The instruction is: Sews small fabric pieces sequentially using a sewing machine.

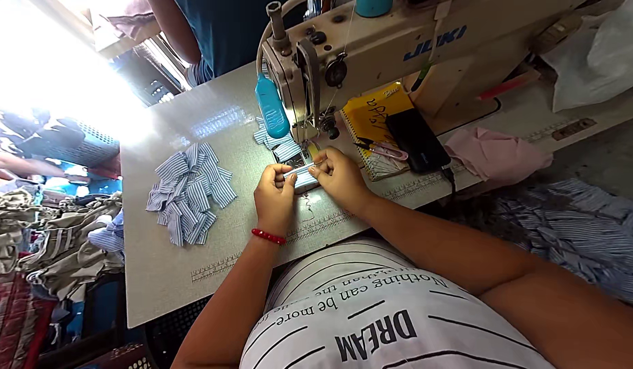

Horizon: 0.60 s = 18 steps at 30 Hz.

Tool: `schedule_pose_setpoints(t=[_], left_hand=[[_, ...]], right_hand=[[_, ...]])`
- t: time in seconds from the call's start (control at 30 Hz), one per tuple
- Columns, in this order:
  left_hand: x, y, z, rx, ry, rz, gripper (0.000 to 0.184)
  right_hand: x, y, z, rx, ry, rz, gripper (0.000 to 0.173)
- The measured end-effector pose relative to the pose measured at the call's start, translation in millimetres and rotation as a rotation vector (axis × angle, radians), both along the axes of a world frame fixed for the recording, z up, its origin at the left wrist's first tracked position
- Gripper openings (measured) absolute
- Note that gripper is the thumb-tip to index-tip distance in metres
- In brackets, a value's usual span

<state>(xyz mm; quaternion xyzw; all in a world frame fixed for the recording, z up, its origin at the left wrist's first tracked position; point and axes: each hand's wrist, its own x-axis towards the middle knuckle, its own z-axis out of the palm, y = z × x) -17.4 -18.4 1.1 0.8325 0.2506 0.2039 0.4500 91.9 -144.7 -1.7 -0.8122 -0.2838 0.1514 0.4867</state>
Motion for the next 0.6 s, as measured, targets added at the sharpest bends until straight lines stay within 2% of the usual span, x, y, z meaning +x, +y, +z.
schedule_pose_setpoints(t=[0.1,0.2,0.27,0.4,0.5,0.6], left_hand=[[14,8,1,0.233,0.133,-0.045,0.02],[25,14,2,0.398,0.279,-0.086,0.023],[28,17,-6,0.519,0.244,-0.091,0.022],[25,21,-18,0.719,0.027,-0.243,0.017],[21,22,-24,0.751,0.047,-0.348,0.022],[21,25,-24,0.709,0.077,-0.349,0.026]], right_hand=[[9,14,6,-0.226,-0.096,0.018,0.038],[13,23,5,-0.379,-0.173,0.019,0.038],[14,26,3,-0.424,-0.234,0.021,0.034],[16,26,2,-0.428,-0.294,0.046,0.027],[16,26,3,-0.415,-0.266,0.043,0.026],[14,16,-8,-0.234,-0.368,0.05,0.02]])
